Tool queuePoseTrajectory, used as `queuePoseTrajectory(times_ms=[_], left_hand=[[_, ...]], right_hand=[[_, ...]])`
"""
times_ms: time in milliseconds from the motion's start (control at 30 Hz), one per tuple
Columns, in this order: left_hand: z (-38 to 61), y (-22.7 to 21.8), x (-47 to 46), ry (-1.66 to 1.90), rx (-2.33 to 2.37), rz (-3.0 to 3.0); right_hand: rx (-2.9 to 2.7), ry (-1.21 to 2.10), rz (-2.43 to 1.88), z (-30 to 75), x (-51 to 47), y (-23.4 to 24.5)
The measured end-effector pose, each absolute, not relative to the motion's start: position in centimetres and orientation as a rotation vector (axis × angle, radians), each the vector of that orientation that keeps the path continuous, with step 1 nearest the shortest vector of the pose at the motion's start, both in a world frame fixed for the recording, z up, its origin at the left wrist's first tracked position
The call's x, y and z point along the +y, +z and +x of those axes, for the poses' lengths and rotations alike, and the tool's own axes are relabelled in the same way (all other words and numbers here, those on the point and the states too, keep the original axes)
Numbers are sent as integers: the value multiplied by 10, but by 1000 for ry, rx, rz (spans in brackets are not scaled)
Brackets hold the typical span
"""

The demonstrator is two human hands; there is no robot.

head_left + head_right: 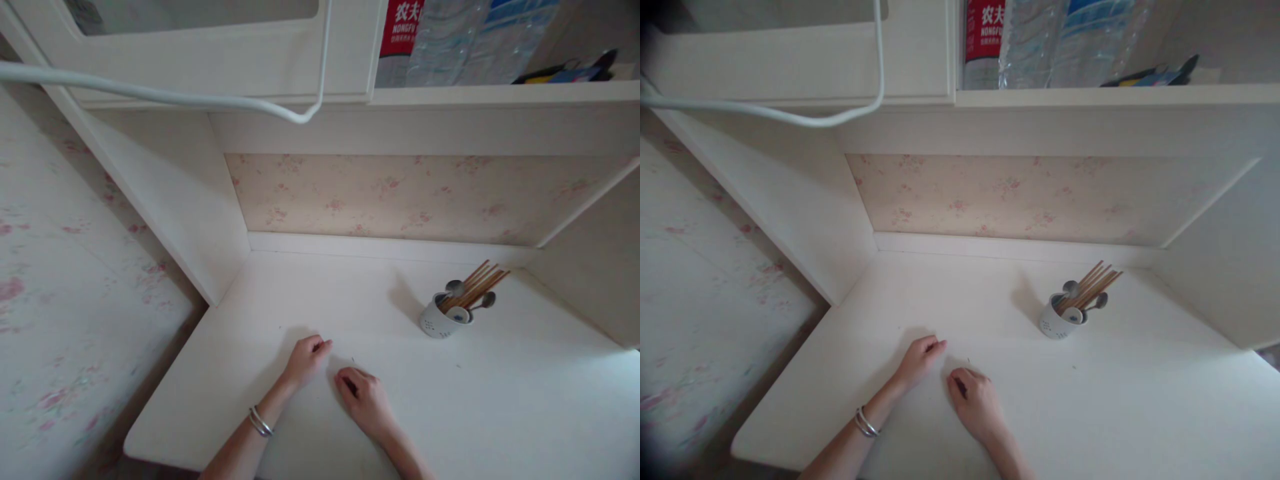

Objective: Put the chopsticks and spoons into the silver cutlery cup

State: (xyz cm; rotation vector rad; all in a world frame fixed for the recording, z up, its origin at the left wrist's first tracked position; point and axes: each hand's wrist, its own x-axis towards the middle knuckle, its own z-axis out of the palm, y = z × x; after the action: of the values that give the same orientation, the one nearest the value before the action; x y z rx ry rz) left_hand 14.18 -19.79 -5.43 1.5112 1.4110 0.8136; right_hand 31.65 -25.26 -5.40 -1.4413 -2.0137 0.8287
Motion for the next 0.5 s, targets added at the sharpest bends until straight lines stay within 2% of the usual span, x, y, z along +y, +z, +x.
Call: queuePoseTrajectory(times_ms=[267,500], left_hand=[[144,-54,-197,788,1416,1538],[143,-51,-197,774,1433,1529]], right_hand=[[-2022,776,-1441,316,-253,-55],[-1937,860,-1434,313,-252,-55]])
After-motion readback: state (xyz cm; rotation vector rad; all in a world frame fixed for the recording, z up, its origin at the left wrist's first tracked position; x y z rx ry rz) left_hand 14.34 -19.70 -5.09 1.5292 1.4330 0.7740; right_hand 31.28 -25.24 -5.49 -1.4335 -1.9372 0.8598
